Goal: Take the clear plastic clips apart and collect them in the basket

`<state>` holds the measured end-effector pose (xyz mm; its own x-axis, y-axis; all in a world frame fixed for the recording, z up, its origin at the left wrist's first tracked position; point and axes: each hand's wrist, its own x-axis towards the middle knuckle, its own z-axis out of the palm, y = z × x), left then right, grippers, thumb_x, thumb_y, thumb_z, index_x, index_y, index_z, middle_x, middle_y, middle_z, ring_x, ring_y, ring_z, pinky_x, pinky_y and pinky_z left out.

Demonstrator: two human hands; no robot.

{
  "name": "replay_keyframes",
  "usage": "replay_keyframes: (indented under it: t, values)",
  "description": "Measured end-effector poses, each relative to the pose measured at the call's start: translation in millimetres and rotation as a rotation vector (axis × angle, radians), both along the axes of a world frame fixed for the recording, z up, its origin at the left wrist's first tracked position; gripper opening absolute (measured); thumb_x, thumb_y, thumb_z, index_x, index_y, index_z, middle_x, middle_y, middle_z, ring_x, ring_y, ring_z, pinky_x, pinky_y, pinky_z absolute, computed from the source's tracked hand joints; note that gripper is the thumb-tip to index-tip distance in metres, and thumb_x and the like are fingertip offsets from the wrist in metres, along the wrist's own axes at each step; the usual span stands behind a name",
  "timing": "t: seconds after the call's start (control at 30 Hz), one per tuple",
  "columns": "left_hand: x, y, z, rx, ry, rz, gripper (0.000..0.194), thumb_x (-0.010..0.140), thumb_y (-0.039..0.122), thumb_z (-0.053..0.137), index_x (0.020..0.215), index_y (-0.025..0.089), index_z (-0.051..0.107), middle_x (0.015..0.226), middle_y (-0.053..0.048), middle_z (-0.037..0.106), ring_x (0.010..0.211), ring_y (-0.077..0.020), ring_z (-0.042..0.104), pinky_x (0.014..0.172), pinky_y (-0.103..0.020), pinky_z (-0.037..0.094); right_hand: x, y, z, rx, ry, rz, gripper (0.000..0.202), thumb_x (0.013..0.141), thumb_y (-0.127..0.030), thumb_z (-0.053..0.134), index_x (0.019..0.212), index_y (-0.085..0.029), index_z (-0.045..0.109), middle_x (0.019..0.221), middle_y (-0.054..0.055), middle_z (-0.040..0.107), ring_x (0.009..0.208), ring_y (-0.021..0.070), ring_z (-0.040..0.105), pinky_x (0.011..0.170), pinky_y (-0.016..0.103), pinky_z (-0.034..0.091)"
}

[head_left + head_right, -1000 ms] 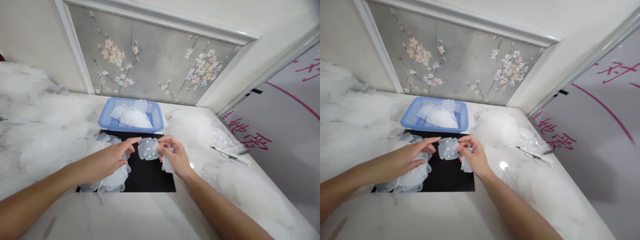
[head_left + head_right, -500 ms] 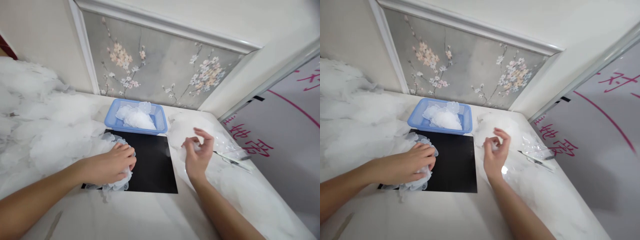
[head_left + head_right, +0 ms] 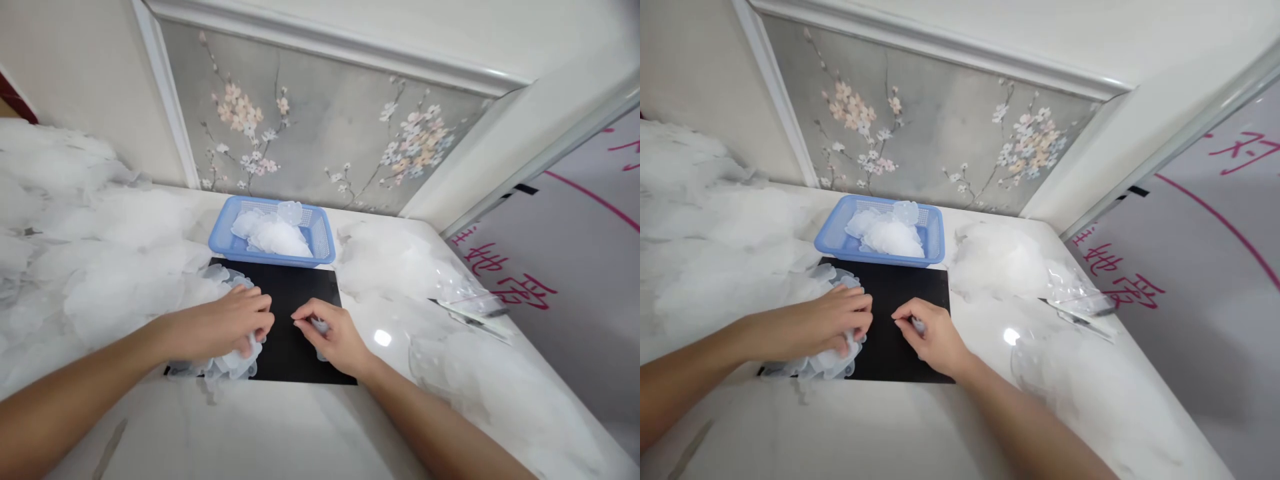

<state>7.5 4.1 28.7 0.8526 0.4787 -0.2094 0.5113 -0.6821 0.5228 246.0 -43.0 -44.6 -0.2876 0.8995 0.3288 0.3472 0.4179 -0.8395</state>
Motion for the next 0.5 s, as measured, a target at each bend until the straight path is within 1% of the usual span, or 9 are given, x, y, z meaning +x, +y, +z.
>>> replay_keyframes:
  t: [0.03, 0.07, 0.13, 0.2, 0.23, 0.3, 0.33, 0.4, 0.5]
  values:
    - [3.3, 0.1, -0.1, -0.018, -0.037, 0.053, 0.016, 0.078, 0.006, 0.059, 0.077, 0.021, 0.054, 0.085, 0.002, 0.055, 0.08, -0.0181, 0.046, 0.073, -0.031, 0.035, 0.5, 0.4, -0.3, -0.023, 0.014, -0.01, 0.008, 0.091, -0.021, 0.058, 0.09, -0.024, 0.066, 0.081, 0.001, 0.068, 0.071, 0.0154, 0.064, 0.067, 0.028, 0.051]
    - [7.4, 0.5, -0.4, -0.057, -0.096, 0.14, 0.014, 0.08, 0.01, 0.059, 0.076, 0.021, 0.052, 0.083, 0.002, 0.054, 0.079, -0.0173, 0.047, 0.071, -0.03, 0.036, 0.5, 0.5, -0.5, -0.043, 0.028, -0.022, 0.008, 0.091, -0.022, 0.058, 0.089, -0.024, 0.066, 0.081, 0.001, 0.068, 0.071, 0.0153, 0.064, 0.066, 0.028, 0.051]
    - [16.4, 1.5, -1.7, -0.171, -0.259, 0.383, 0.014, 0.084, 0.025, 0.061, 0.077, 0.021, 0.049, 0.081, 0.003, 0.053, 0.076, -0.0162, 0.049, 0.068, -0.029, 0.037, -0.1, 0.2, -0.6, -0.066, 0.058, -0.044, 0.006, 0.09, -0.023, 0.059, 0.091, -0.024, 0.065, 0.082, 0.001, 0.068, 0.072, 0.0153, 0.063, 0.067, 0.028, 0.05]
    - [23.8, 2.0, -4.9, -0.336, -0.433, 0.61, 0.02, 0.084, 0.036, 0.064, 0.082, 0.022, 0.049, 0.078, 0.004, 0.054, 0.071, -0.0151, 0.052, 0.065, -0.029, 0.039, -1.0, -0.6, -0.6, -0.072, 0.085, -0.053, 0.013, 0.089, -0.023, 0.06, 0.102, -0.025, 0.063, 0.085, 0.001, 0.069, 0.07, 0.0145, 0.06, 0.068, 0.029, 0.05]
    - [26.3, 2.0, -7.4, -0.438, -0.504, 0.681, 0.022, 0.083, 0.038, 0.065, 0.085, 0.022, 0.05, 0.077, 0.004, 0.056, 0.07, -0.0149, 0.053, 0.064, -0.028, 0.041, -1.3, -0.9, -0.7, -0.072, 0.097, -0.049, 0.021, 0.089, -0.023, 0.06, 0.11, -0.025, 0.06, 0.087, 0.001, 0.07, 0.068, 0.0139, 0.059, 0.067, 0.029, 0.049]
    - [29.2, 1.6, -13.0, -0.631, -0.602, 0.759, 0.027, 0.081, 0.04, 0.068, 0.093, 0.022, 0.053, 0.079, 0.003, 0.062, 0.071, -0.0156, 0.059, 0.065, -0.029, 0.044, -1.6, -1.5, -1.0, -0.076, 0.109, -0.028, 0.038, 0.088, -0.021, 0.06, 0.125, -0.027, 0.051, 0.091, 0.001, 0.072, 0.065, 0.0129, 0.056, 0.065, 0.029, 0.048]
    - [29.8, 1.4, -15.8, -0.71, -0.63, 0.781, 0.031, 0.08, 0.041, 0.07, 0.097, 0.021, 0.054, 0.081, 0.001, 0.065, 0.073, -0.0167, 0.062, 0.066, -0.03, 0.046, -1.6, -1.6, -1.3, -0.077, 0.11, -0.018, 0.043, 0.088, -0.021, 0.06, 0.129, -0.027, 0.048, 0.092, 0.001, 0.072, 0.063, 0.0126, 0.055, 0.064, 0.028, 0.048]
    - [30.1, 1.3, -20.0, -0.823, -0.663, 0.806, 0.037, 0.079, 0.044, 0.072, 0.104, 0.021, 0.056, 0.086, -0.001, 0.068, 0.079, -0.0191, 0.066, 0.07, -0.032, 0.048, -1.3, -1.6, -1.8, -0.082, 0.104, -0.012, 0.047, 0.088, -0.02, 0.06, 0.131, -0.029, 0.046, 0.093, 0.0, 0.072, 0.063, 0.0126, 0.054, 0.063, 0.028, 0.047]
    - [29.2, 2.3, -22.4, -0.946, -0.705, 0.832, 0.038, 0.084, 0.05, 0.068, 0.108, 0.022, 0.059, 0.093, -0.003, 0.07, 0.084, -0.0202, 0.068, 0.074, -0.033, 0.05, -0.5, -0.8, -2.5, -0.099, 0.089, -0.032, 0.046, 0.087, -0.02, 0.061, 0.13, -0.029, 0.047, 0.092, -0.001, 0.071, 0.064, 0.0129, 0.056, 0.063, 0.028, 0.047]
